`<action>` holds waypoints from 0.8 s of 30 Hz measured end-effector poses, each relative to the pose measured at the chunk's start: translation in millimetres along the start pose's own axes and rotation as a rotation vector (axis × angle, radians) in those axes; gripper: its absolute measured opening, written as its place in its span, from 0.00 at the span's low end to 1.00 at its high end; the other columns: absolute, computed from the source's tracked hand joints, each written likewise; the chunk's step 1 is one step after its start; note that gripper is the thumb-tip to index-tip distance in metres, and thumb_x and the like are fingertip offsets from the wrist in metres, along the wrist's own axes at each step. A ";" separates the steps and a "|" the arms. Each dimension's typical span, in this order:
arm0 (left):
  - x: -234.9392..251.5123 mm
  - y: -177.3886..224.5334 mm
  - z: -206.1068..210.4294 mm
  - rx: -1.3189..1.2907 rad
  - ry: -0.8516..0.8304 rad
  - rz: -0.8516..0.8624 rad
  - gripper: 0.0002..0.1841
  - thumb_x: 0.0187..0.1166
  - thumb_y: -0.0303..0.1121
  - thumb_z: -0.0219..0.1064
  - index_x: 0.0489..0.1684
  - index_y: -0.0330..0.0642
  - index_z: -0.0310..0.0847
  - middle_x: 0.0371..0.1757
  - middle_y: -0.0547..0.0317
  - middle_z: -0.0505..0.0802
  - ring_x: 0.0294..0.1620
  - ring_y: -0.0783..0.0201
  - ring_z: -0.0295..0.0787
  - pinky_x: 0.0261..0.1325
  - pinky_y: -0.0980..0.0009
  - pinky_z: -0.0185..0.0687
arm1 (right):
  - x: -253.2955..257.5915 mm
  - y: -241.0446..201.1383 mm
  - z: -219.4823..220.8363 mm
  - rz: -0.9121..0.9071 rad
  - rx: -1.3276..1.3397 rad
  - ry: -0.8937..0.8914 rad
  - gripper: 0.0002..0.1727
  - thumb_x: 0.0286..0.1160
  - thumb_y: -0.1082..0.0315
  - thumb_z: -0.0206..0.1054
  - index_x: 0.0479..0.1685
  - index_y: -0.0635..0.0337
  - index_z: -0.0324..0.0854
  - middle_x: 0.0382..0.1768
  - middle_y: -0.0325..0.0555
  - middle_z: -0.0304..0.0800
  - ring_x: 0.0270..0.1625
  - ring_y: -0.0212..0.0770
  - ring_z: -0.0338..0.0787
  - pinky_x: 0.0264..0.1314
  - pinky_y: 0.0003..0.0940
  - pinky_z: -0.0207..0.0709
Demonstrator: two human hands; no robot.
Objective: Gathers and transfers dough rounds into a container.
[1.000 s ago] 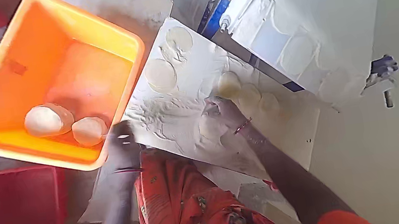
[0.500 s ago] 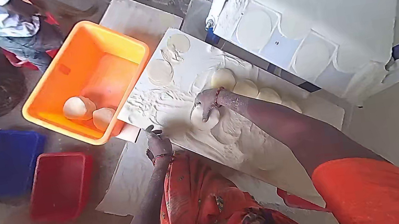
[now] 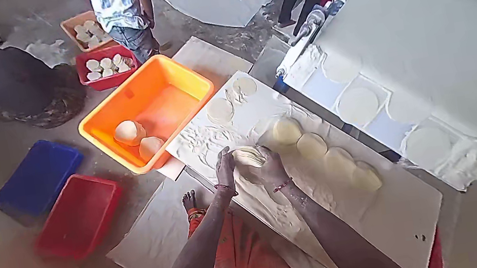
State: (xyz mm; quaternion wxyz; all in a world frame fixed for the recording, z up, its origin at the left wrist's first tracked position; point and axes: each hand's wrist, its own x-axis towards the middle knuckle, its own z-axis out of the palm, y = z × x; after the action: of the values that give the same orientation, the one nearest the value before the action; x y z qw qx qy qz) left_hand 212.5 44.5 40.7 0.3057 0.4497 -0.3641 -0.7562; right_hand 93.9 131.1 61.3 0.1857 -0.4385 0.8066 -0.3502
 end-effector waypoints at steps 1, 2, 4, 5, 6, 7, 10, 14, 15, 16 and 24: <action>1.7 -6.1 0.6 0.007 -0.020 0.018 0.28 0.97 0.39 0.33 0.83 0.29 0.64 0.75 0.34 0.81 0.74 0.53 0.78 0.79 0.59 0.69 | -1.2 5.1 7.4 0.007 -0.030 -0.001 0.30 0.51 0.62 0.86 0.55 0.72 0.87 0.51 0.65 0.93 0.55 0.61 0.93 0.62 0.61 0.82; 2.7 -8.8 1.2 -0.002 -0.024 0.045 0.28 0.97 0.40 0.32 0.82 0.28 0.64 0.76 0.35 0.80 0.75 0.53 0.77 0.80 0.59 0.66 | -1.5 8.8 12.7 -0.010 -0.023 0.030 0.29 0.50 0.63 0.86 0.52 0.72 0.89 0.48 0.64 0.94 0.52 0.61 0.94 0.59 0.61 0.83; 0.5 -5.3 -0.1 -0.023 -0.044 0.098 0.31 0.97 0.43 0.29 0.84 0.30 0.62 0.76 0.37 0.82 0.77 0.54 0.78 0.82 0.60 0.67 | -4.6 10.1 16.4 -0.097 0.038 0.162 0.27 0.48 0.64 0.86 0.49 0.71 0.89 0.44 0.61 0.95 0.47 0.55 0.95 0.53 0.56 0.86; -1.2 -2.2 -1.6 -0.010 -0.076 0.122 0.32 0.96 0.44 0.26 0.85 0.31 0.61 0.77 0.39 0.81 0.78 0.55 0.78 0.83 0.60 0.67 | -7.5 10.5 17.5 -0.142 0.057 0.228 0.28 0.48 0.63 0.85 0.49 0.71 0.88 0.44 0.59 0.95 0.46 0.53 0.95 0.52 0.53 0.87; -3.4 -0.1 -2.1 0.031 -0.112 0.143 0.33 0.95 0.45 0.25 0.86 0.33 0.61 0.78 0.41 0.82 0.79 0.56 0.77 0.84 0.60 0.67 | -9.8 12.0 18.2 -0.161 0.039 0.256 0.31 0.47 0.60 0.85 0.53 0.70 0.86 0.45 0.58 0.95 0.48 0.52 0.95 0.54 0.52 0.88; -5.4 0.7 -2.2 0.100 -0.143 0.168 0.34 0.94 0.47 0.26 0.86 0.35 0.63 0.78 0.44 0.82 0.78 0.57 0.78 0.82 0.59 0.69 | -10.9 11.8 18.7 -0.158 -0.012 0.239 0.34 0.48 0.58 0.85 0.57 0.70 0.85 0.48 0.60 0.95 0.52 0.55 0.95 0.57 0.55 0.87; 5.5 0.9 -11.6 0.182 -0.184 0.295 0.34 0.92 0.46 0.30 0.79 0.28 0.69 0.81 0.38 0.78 0.84 0.51 0.70 0.88 0.53 0.59 | -8.2 2.4 23.8 -0.126 -0.141 0.092 0.31 0.50 0.61 0.85 0.57 0.67 0.88 0.51 0.64 0.94 0.55 0.64 0.94 0.59 0.65 0.84; 40.9 33.8 -47.7 0.145 -0.223 0.338 0.37 0.91 0.47 0.27 0.74 0.26 0.74 0.78 0.37 0.80 0.85 0.51 0.69 0.91 0.55 0.54 | 9.3 -32.5 24.2 -0.182 -0.083 0.112 0.29 0.57 0.56 0.76 0.54 0.72 0.88 0.45 0.63 0.95 0.47 0.55 0.96 0.52 0.55 0.86; 49.1 44.4 -58.4 0.122 -0.271 0.285 0.42 0.90 0.50 0.21 0.71 0.24 0.75 0.75 0.37 0.83 0.81 0.52 0.74 0.89 0.56 0.60 | 16.4 -50.8 26.2 -0.144 -0.009 0.095 0.29 0.58 0.56 0.75 0.54 0.73 0.87 0.44 0.61 0.95 0.47 0.50 0.95 0.53 0.50 0.86; 56.5 56.1 -68.6 0.061 -0.316 0.195 0.47 0.88 0.55 0.15 0.70 0.25 0.77 0.70 0.39 0.87 0.75 0.55 0.80 0.83 0.59 0.68 | 27.3 -73.2 29.2 -0.075 0.087 0.052 0.29 0.59 0.57 0.76 0.56 0.73 0.86 0.45 0.57 0.94 0.49 0.43 0.94 0.55 0.45 0.85; 148.7 141.1 -166.5 -0.312 -0.109 -0.016 0.55 0.77 0.75 0.12 0.79 0.44 0.71 0.65 0.52 0.89 0.65 0.60 0.87 0.67 0.55 0.84 | 184.0 -168.5 136.9 0.198 0.472 -0.428 0.22 0.89 0.58 0.60 0.77 0.54 0.76 0.63 0.49 0.89 0.57 0.38 0.89 0.60 0.41 0.84</action>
State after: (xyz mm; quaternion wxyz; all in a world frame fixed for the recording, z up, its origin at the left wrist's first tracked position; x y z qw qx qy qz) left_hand 321.1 -196.2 34.1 0.3457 0.3577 -0.2546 -0.8293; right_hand 173.7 -140.3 91.5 0.4803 -0.3665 0.6847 -0.4077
